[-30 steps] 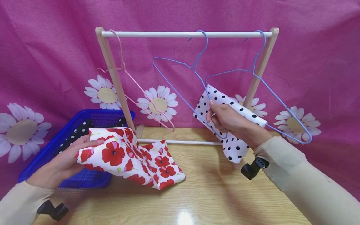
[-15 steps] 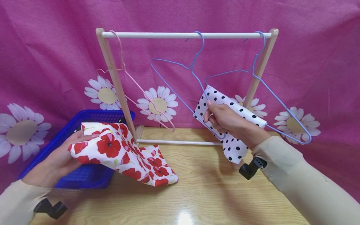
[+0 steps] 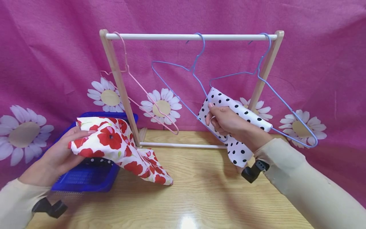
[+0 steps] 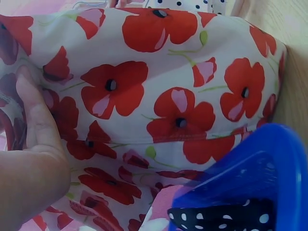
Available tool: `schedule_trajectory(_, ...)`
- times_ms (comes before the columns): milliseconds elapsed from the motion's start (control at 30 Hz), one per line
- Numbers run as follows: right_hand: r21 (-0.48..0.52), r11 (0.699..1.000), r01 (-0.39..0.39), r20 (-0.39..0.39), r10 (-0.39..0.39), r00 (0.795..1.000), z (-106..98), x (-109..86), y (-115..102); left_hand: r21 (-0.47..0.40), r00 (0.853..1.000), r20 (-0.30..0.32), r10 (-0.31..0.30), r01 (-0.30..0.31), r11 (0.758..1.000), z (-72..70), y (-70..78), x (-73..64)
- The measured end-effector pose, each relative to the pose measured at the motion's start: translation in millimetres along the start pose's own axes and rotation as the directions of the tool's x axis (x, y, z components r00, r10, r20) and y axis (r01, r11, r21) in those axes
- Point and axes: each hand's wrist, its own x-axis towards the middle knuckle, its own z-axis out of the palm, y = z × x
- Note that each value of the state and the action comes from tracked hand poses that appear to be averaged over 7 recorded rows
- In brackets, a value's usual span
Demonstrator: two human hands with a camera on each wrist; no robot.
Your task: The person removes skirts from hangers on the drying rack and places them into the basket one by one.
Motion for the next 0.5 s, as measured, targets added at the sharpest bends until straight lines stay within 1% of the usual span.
schedule_trajectory(167,0.0,1.0,-0.002,0.001,0.002,1.0,2.3,2.0,-0.6,-0.008,0.999,0.011,0.04,-0.039,0.999,4.7,6.3,2.2)
schedule_trajectory(333,-0.015,1.0,-0.004,-0.001,0.004,1.0,3.9,3.0,-2.3,-0.056,0.994,0.036,0.106,-0.104,0.993,9.4,9.7,5.8)
schedule_trajectory(433,-0.024,1.0,-0.009,-0.002,0.009,1.0,4.2,2.9,-3.4,-0.076,0.991,0.033,0.132,-0.129,0.989,11.8,12.3,7.1)
schedule_trajectory(500,-0.029,1.0,-0.011,-0.003,0.011,1.0,4.2,3.0,-3.7,-0.075,0.991,0.018,0.129,-0.127,0.989,13.2,14.9,7.6)
